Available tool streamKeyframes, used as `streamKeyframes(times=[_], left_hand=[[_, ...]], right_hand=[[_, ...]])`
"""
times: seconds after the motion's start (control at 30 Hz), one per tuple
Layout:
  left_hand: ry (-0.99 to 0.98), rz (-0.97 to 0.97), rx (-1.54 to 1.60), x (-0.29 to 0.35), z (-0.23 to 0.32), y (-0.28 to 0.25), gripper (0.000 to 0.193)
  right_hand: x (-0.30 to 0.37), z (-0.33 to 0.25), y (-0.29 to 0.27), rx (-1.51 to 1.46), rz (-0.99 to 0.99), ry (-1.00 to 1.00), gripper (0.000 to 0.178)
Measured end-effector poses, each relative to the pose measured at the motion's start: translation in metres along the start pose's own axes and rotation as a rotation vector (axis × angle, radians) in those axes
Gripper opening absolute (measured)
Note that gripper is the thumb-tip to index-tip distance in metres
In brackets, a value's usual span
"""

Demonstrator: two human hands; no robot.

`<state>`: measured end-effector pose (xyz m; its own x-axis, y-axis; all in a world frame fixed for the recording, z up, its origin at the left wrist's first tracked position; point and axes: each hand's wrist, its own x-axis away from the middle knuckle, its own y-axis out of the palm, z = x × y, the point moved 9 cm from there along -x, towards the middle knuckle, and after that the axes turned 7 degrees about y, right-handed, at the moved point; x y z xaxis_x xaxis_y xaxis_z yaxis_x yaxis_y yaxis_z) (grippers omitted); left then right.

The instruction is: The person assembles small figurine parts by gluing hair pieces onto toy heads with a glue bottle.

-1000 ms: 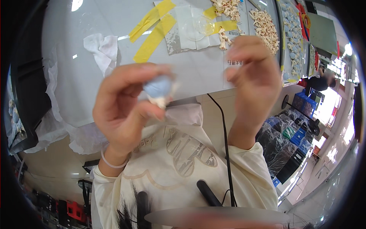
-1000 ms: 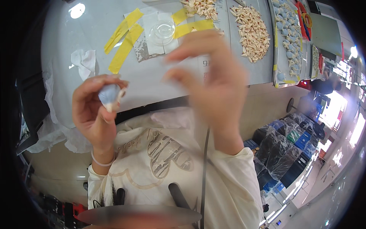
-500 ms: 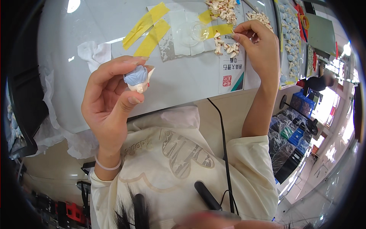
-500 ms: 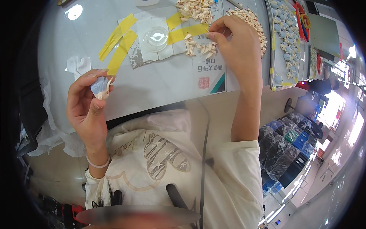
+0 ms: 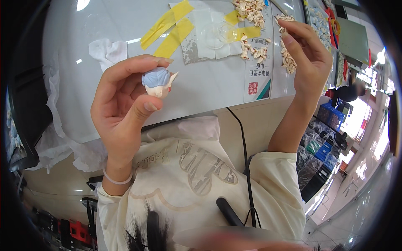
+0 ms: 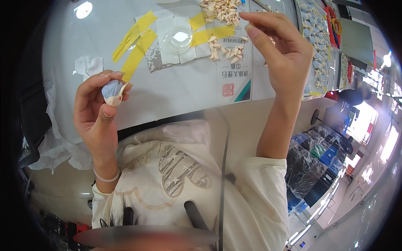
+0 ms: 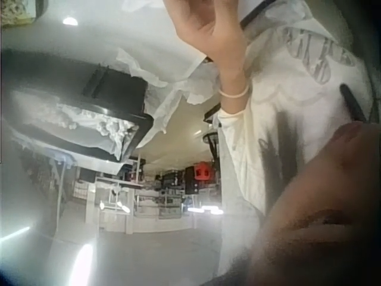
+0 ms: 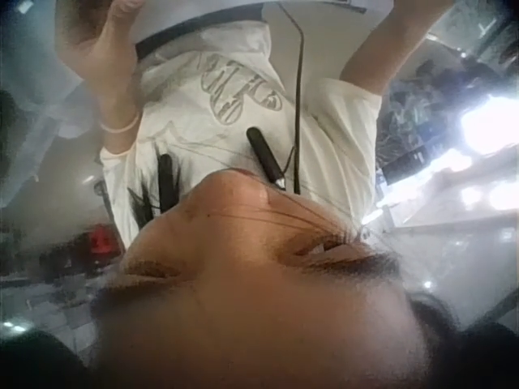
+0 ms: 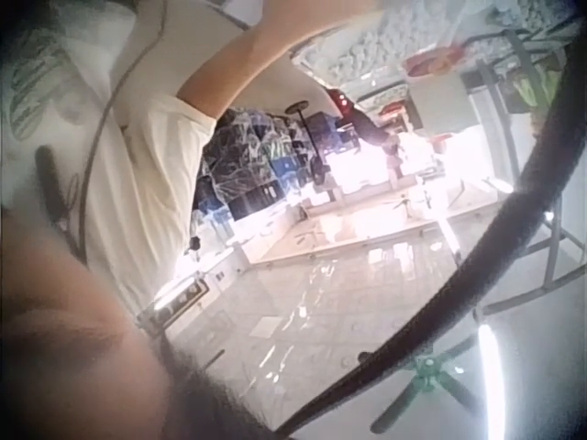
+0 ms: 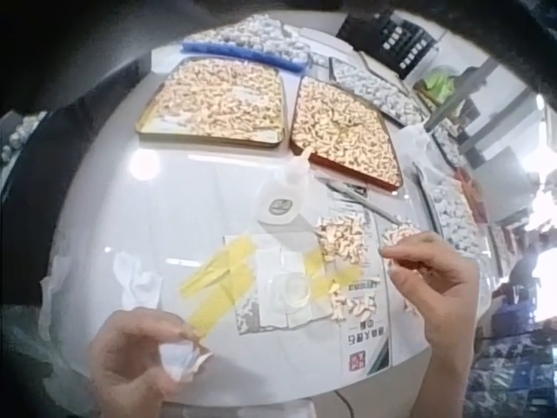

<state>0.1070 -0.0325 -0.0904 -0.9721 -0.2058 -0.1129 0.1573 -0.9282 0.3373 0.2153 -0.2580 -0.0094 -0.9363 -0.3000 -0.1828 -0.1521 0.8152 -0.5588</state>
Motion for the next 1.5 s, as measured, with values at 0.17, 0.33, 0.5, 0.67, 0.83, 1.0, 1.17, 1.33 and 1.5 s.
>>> streamKeyframes(times=[0.17, 0.33, 0.5, 0.67, 0.83, 1.0, 1.17, 1.33, 1.5], left_hand=[[0.067, -0.008, 0.159, 0.0, 0.004, -0.003, 0.046], [-0.015, 0.003, 0.138, 0.0, 0.0, -0.01, 0.051], [-0.072, 0.027, 0.106, 0.002, -0.004, -0.01, 0.053], [-0.149, 0.062, 0.129, 0.002, -0.008, -0.009, 0.052], [-0.037, 0.026, 0.1, 0.002, -0.005, -0.011, 0.049], [-0.068, -0.009, 0.063, 0.002, -0.007, -0.01, 0.048], [0.089, -0.067, 0.025, -0.001, 0.0, -0.007, 0.048], [0.083, -0.057, -0.028, -0.002, 0.003, -0.006, 0.054], [-0.042, 0.037, -0.021, 0.003, 0.002, -0.006, 0.062]], right_hand=[[0.001, -0.015, 0.013, -0.097, 0.027, 0.059, 0.014], [-0.002, -0.026, 0.02, 0.067, 0.07, -0.02, 0.017], [-0.008, -0.03, 0.035, 0.089, -0.017, -0.024, 0.015], [-0.016, -0.043, 0.051, 0.189, -0.149, -0.102, 0.012], [-0.021, -0.061, 0.088, 0.338, -0.353, -0.202, 0.011], [-0.029, -0.055, 0.083, 0.562, -0.197, 0.122, 0.012], [-0.029, -0.061, 0.089, 0.51, -0.142, 0.103, 0.012], [-0.028, -0.058, 0.08, 0.557, -0.172, 0.107, 0.012], [-0.021, -0.047, 0.074, 0.459, -0.18, -0.061, 0.01]])
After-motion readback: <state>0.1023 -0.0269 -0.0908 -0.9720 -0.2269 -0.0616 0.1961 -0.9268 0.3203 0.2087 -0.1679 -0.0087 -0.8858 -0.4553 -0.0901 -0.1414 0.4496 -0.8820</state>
